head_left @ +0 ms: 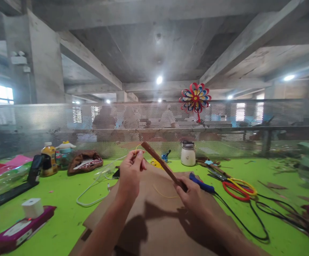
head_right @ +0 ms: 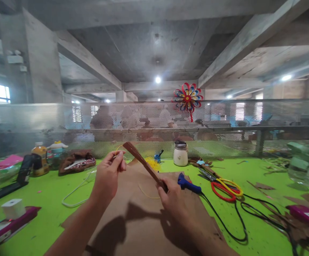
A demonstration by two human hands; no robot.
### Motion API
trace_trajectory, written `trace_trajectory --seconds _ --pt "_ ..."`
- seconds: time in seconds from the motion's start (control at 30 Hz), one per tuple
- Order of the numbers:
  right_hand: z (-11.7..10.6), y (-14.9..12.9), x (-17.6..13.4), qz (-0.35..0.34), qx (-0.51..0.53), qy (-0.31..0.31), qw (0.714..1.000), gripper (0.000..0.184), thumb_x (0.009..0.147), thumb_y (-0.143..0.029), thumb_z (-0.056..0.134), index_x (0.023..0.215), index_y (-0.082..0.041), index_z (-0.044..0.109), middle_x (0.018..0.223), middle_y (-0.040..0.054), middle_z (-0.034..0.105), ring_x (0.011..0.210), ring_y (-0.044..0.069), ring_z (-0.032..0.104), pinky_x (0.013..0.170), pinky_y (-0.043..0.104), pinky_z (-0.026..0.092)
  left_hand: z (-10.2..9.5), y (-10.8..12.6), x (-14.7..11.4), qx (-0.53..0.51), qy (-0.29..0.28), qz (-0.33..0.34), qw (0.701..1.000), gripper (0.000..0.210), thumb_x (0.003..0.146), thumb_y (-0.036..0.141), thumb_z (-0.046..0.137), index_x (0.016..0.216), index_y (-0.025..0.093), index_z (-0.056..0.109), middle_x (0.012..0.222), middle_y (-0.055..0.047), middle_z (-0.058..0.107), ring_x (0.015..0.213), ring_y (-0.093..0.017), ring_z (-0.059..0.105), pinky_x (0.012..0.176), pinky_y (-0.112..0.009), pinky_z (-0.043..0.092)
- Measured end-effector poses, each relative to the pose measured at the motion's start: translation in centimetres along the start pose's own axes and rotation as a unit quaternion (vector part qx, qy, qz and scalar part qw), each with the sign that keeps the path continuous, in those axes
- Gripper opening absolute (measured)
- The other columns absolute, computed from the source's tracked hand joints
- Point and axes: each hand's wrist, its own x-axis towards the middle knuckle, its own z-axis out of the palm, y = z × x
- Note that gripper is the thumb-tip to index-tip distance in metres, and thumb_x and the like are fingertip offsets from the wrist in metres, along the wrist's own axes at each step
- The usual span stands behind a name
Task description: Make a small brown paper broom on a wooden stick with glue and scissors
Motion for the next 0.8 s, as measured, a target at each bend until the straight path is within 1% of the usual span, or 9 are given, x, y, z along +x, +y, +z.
trace_trajectory --seconds 0.07,0.13,0.2,0.37,0.5,0.63,0.7,0.77,0.8 --pt "-0.1 0.1 0.0 0.005 -0.012 0.009 1.0 0.015 0.076 -0.02 0.052 0.083 -0.023 0.064 0.08 0.0055 0.068 0.072 0.021 0.061 0.066 0.031 0.046 0.1 0.8 -0.1 -0.008 0.008 0.005 1.0 0.015 0.08 0.031 0.059 0.084 0.017 0.056 0.049 0.006 0.046 0.049 -0.008 0.041 0.053 -0.021 0.032" --pt "-0.2 0.0 0.0 0.007 -0.017 0.017 1.0 0.014 0.075 -0.019 0.051 0.082 -0.023 0.064 0.077 0.0055 0.067 0.069 0.021 0.061 0.064 0.031 0.045 0.2 1.2 -0.4 0.003 0.002 0.015 1.0 0.016 0.08 0.032 0.058 0.085 0.017 0.057 0.049 0.006 0.047 0.049 -0.008 0.042 0.052 -0.021 0.031" --pt "-0.4 -0.2 0.0 0.004 -0.014 0.022 1.0 0.014 0.076 -0.02 0.05 0.08 -0.023 0.063 0.073 0.0052 0.066 0.066 0.02 0.06 0.062 0.031 0.045 0.4 1.4 -0.9 0.026 -0.012 0.025 0.999 0.018 0.081 0.034 0.057 0.087 0.017 0.057 0.05 0.006 0.048 0.048 -0.009 0.043 0.051 -0.021 0.032" --pt "-0.7 -0.7 0.1 0.001 -0.013 0.034 0.999 0.015 0.079 -0.02 0.047 0.077 -0.023 0.061 0.073 0.006 0.063 0.067 0.021 0.057 0.061 0.031 0.044 0.8 2.1 -2.1 0.071 -0.048 0.04 0.996 0.021 0.085 0.038 0.052 0.092 0.019 0.059 0.051 0.005 0.048 0.049 -0.009 0.043 0.051 -0.022 0.033" --pt "-0.4 -0.6 0.2 0.02 0.005 0.042 0.999 0.015 0.081 -0.023 0.046 0.076 -0.023 0.06 0.07 0.0064 0.062 0.063 0.022 0.057 0.06 0.032 0.044 1.1 2.9 -3.7 0.09 -0.073 0.029 0.993 0.022 0.086 0.038 0.05 0.092 0.019 0.059 0.052 0.004 0.048 0.049 -0.009 0.043 0.049 -0.022 0.032" --pt "-0.3 -1.4 0.0 0.031 0.043 0.036 0.998 0.013 0.081 -0.024 0.047 0.082 -0.023 0.06 0.076 0.0076 0.064 0.066 0.022 0.058 0.063 0.033 0.046 1.3 2.9 -4.7 0.106 -0.11 0.01 0.988 0.02 0.086 0.036 0.051 0.092 0.019 0.06 0.052 0.004 0.049 0.049 -0.01 0.044 0.049 -0.022 0.032" --pt "-0.2 -1.7 0.0 0.03 0.056 0.035 0.997 0.014 0.081 -0.024 0.047 0.083 -0.023 0.06 0.079 0.0078 0.065 0.069 0.022 0.059 0.064 0.033 0.046 1.0 3.1 -4.2 0.07 -0.097 -0.002 0.993 0.02 0.086 0.035 0.05 0.093 0.019 0.059 0.05 0.005 0.049 0.046 -0.009 0.041 0.046 -0.021 0.03" --pt "-0.1 -1.8 -0.1 0.027 0.057 0.034 0.997 0.014 0.081 -0.023 0.046 0.081 -0.023 0.06 0.078 0.0074 0.065 0.069 0.022 0.059 0.064 0.033 0.047 0.4 3.8 -3.1 0.006 -0.041 0.006 0.999 0.016 0.085 0.033 0.052 0.09 0.019 0.058 0.051 0.005 0.05 0.048 -0.008 0.042 0.047 -0.02 0.03" --pt "-0.1 -1.8 -0.2 0.026 0.055 0.035 0.998 0.014 0.081 -0.023 0.047 0.08 -0.024 0.061 0.077 0.0072 0.065 0.068 0.022 0.059 0.063 0.033 0.047 0.1 4.3 -2.4 -0.019 -0.013 0.018 1.0 0.014 0.084 0.031 0.054 0.089 0.019 0.059 0.053 0.004 0.052 0.051 -0.008 0.044 0.05 -0.02 0.033"
